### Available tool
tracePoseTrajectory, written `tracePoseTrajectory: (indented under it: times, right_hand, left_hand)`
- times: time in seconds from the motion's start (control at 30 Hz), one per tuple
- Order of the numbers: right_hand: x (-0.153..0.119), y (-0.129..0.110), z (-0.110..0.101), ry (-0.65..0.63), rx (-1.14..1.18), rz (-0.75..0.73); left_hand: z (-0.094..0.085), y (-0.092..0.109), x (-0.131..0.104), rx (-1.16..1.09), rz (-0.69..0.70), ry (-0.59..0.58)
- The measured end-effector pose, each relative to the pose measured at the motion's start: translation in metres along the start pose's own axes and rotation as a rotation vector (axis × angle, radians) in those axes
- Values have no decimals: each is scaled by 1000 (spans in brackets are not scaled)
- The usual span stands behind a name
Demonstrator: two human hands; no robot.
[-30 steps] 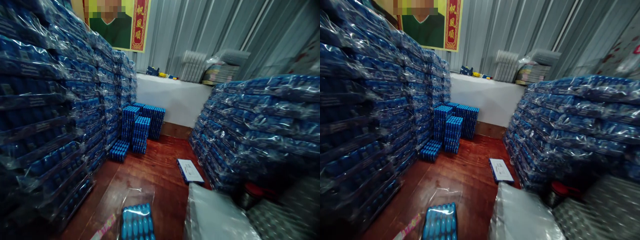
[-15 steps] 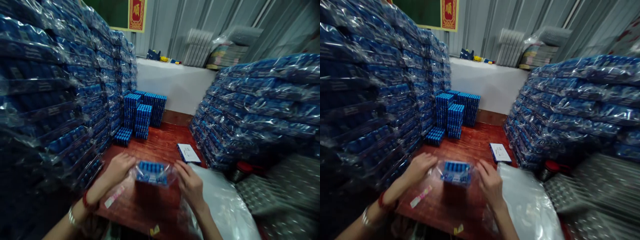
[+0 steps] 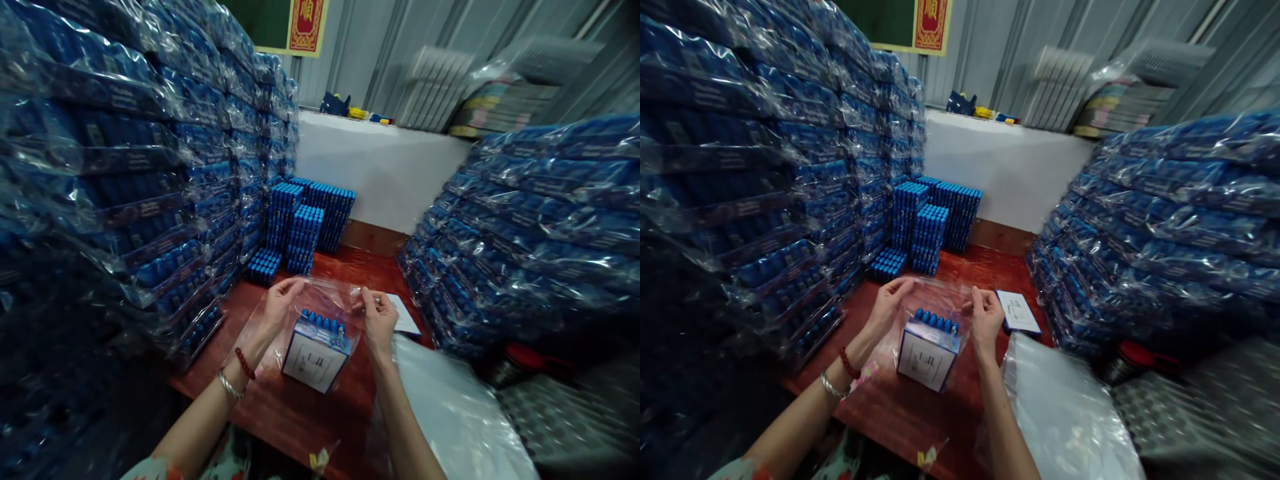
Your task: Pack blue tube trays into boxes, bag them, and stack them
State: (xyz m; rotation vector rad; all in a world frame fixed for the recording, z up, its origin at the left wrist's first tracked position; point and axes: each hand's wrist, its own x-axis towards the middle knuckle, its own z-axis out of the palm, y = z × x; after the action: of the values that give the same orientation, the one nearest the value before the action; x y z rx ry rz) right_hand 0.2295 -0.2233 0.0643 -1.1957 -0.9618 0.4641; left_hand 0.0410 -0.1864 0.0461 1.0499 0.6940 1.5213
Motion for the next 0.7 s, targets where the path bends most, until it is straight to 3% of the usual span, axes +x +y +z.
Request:
tracePoseTrajectory:
  times: [0.1,0.23,0.3,0.4,0.47,0.53,0.6,0.7]
  right_hand:
    - [2,7,-2,24,4,33]
    - [8,10,-6,37,-97,23]
    - [10,6,-5,107,-281,-140]
    - [8,-7,4,154,-606,-578]
    - [3,-16,17,-24,-772,-862]
    - [-2,-25,31,-258,-902,-1046]
    - [-5,-31,44,-394,-1003,-1135]
    - [-5,-34,56,-481,-1055,-1194]
  left_hand:
    - [-1,-5,-5,-63,-29,47]
    - [0,-2,-2,-190,-87,5]
    - [4,1,2,-214,-91,-25]
    - [12,4,6,-200,-71,-51]
    - [16,5,6,-170,-44,-52]
    - [19,5,4,-123,1,-48]
    - [20,6,2,-59,51,-44]
    - [17,7,2,39,88,-43]
